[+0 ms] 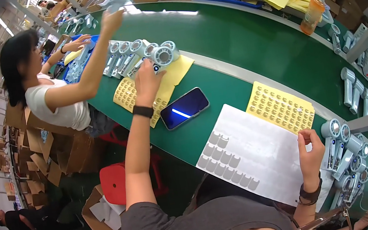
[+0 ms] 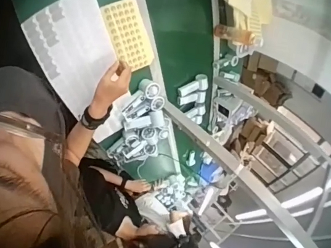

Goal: The person peels stickers from a sheet and applies them to the handles of handheld fans, then picks up small plastic covers and presses them onto the base of each fan.

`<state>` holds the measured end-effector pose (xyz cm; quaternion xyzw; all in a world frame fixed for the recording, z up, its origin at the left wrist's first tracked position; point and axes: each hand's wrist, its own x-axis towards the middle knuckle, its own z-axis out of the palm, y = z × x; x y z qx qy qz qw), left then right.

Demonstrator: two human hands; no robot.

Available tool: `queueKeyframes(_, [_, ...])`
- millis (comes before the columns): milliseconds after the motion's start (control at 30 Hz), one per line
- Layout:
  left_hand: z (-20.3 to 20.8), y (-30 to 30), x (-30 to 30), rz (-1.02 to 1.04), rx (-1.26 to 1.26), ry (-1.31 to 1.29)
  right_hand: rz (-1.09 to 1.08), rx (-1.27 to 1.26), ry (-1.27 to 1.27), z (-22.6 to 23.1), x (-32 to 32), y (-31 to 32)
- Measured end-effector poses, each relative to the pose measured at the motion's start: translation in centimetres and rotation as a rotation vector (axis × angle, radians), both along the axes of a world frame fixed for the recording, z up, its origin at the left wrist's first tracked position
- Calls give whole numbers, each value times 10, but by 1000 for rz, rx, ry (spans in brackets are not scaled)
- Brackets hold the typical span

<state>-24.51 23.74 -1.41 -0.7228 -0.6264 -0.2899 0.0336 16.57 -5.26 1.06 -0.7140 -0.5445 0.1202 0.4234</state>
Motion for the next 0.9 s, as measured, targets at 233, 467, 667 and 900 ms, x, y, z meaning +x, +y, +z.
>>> queueKeyframes(233, [13,21,-3,101,-177,220,-57,14,26,2,4,-16])
queueKeyframes(467, [58,-42,29,-215,-195,-113,-14,-50,312,-9,-2,-37])
queueKeyframes(667, [50,-185,139,-580,-443,-122,89,-183,822,-6,-40,-6])
queueKeyframes(900, [42,-226,178,-617,-915,-505,26,-242,275,-19,-35,4])
